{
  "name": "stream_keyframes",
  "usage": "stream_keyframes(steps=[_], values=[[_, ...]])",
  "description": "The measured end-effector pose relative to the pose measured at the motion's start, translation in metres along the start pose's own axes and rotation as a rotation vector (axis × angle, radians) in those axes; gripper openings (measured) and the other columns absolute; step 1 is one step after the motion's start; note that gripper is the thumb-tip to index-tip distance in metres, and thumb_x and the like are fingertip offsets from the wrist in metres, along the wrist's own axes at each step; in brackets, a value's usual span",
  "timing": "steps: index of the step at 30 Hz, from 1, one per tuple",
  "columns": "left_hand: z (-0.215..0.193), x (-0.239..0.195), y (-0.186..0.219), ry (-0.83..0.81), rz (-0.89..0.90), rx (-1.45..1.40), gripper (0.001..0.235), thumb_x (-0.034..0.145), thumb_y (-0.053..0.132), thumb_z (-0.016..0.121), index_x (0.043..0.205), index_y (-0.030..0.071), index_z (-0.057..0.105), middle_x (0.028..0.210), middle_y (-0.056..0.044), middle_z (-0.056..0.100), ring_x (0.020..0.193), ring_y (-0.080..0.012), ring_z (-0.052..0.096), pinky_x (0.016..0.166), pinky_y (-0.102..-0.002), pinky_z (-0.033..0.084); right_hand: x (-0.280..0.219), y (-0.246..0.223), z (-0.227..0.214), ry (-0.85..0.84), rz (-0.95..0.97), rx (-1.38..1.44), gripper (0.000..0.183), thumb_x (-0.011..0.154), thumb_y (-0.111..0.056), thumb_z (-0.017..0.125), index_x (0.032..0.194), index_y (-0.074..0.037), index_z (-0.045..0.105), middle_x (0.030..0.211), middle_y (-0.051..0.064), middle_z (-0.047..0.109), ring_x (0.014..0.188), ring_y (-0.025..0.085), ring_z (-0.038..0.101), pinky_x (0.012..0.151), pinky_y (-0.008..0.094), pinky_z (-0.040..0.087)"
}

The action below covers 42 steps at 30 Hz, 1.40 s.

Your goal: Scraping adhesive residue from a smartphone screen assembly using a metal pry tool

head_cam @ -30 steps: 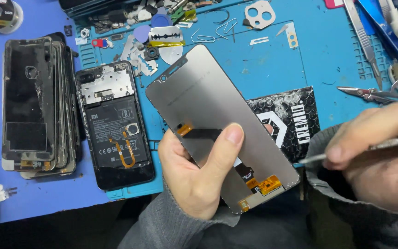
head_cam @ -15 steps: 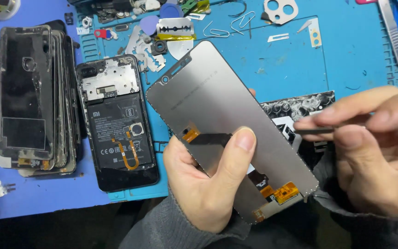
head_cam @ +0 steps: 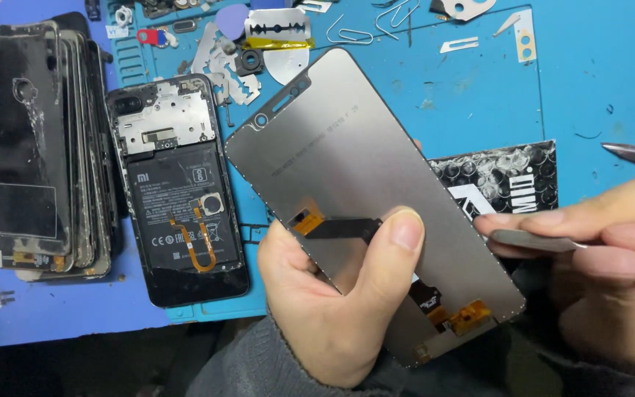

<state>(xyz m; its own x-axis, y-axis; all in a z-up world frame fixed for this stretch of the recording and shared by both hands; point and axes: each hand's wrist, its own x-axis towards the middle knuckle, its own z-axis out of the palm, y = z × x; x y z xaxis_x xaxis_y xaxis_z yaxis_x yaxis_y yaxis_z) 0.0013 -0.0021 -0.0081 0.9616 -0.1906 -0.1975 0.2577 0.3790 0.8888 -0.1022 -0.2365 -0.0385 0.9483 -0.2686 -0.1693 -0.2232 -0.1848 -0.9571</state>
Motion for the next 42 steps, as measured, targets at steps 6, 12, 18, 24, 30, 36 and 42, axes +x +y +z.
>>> stream_keyframes(steps=[6, 12, 18, 24, 30, 36, 42], values=[[-0.004, 0.0, -0.002, -0.022, 0.052, 0.106, 0.022, 0.091, 0.022, 0.075, 0.106, 0.008, 0.067, 0.098, -0.004, 0.073, 0.089, -0.0164, 0.07, 0.084, -0.038, 0.061, -0.021, -0.014, 0.057, 0.211, -0.466, -0.235, 0.019, 0.113, -0.022, 0.042, 0.128, -0.009, 0.042, 0.117, 0.018, 0.065, 0.102, 0.026, 0.089, 0.094, 0.03, 0.082], [-0.003, -0.001, -0.002, -0.053, 0.101, 0.083, 0.018, 0.093, 0.018, 0.074, 0.105, 0.007, 0.066, 0.098, -0.004, 0.073, 0.088, -0.0164, 0.069, 0.084, -0.035, 0.06, -0.013, -0.009, 0.056, 0.284, -0.567, -0.253, 0.018, 0.112, -0.022, 0.047, 0.123, -0.008, 0.043, 0.114, 0.021, 0.064, 0.104, 0.028, 0.085, 0.086, 0.027, 0.076], [-0.003, -0.002, 0.0, -0.057, 0.087, 0.127, 0.022, 0.092, 0.019, 0.074, 0.108, 0.006, 0.066, 0.099, -0.006, 0.074, 0.089, -0.0183, 0.072, 0.084, -0.037, 0.063, -0.009, -0.002, 0.048, 0.172, -0.643, -0.144, 0.01, 0.113, -0.013, 0.051, 0.121, -0.018, 0.051, 0.107, 0.006, 0.072, 0.11, 0.029, 0.087, 0.104, 0.04, 0.082], [-0.003, -0.004, -0.001, -0.053, 0.104, 0.158, 0.024, 0.092, 0.021, 0.074, 0.109, 0.007, 0.067, 0.1, -0.006, 0.075, 0.09, -0.019, 0.074, 0.084, -0.037, 0.064, -0.009, -0.012, 0.05, 0.306, -0.62, -0.165, 0.008, 0.108, -0.003, 0.056, 0.106, -0.01, 0.054, 0.105, 0.012, 0.071, 0.109, 0.032, 0.085, 0.099, 0.038, 0.078], [-0.003, -0.003, 0.001, -0.067, 0.126, 0.219, 0.02, 0.092, 0.023, 0.074, 0.103, 0.008, 0.068, 0.092, -0.003, 0.074, 0.083, -0.018, 0.072, 0.077, -0.037, 0.063, 0.035, -0.021, -0.017, -0.621, 0.395, 0.279, 0.052, 0.091, -0.025, 0.069, 0.134, 0.002, 0.084, 0.16, 0.016, 0.071, 0.155, 0.019, 0.055, 0.121, 0.042, 0.039], [-0.002, -0.006, 0.0, -0.057, 0.125, 0.241, 0.024, 0.089, 0.021, 0.075, 0.106, 0.006, 0.068, 0.096, -0.006, 0.077, 0.087, -0.0184, 0.075, 0.082, -0.035, 0.064, 0.004, -0.011, 0.004, -0.325, -0.625, -0.07, 0.049, 0.089, -0.001, 0.069, 0.136, -0.006, 0.056, 0.146, 0.032, 0.061, 0.14, 0.049, 0.071, 0.125, 0.058, 0.066], [-0.004, -0.006, -0.007, 0.005, 0.133, 0.204, 0.03, 0.086, 0.025, 0.078, 0.107, 0.005, 0.072, 0.096, -0.009, 0.08, 0.086, -0.0232, 0.078, 0.074, -0.041, 0.065, 0.005, -0.034, 0.039, -0.346, 0.321, 0.268, 0.053, 0.085, 0.001, 0.069, 0.138, 0.004, 0.075, 0.15, 0.014, 0.079, 0.116, 0.005, 0.081, 0.086, 0.012, 0.058]])
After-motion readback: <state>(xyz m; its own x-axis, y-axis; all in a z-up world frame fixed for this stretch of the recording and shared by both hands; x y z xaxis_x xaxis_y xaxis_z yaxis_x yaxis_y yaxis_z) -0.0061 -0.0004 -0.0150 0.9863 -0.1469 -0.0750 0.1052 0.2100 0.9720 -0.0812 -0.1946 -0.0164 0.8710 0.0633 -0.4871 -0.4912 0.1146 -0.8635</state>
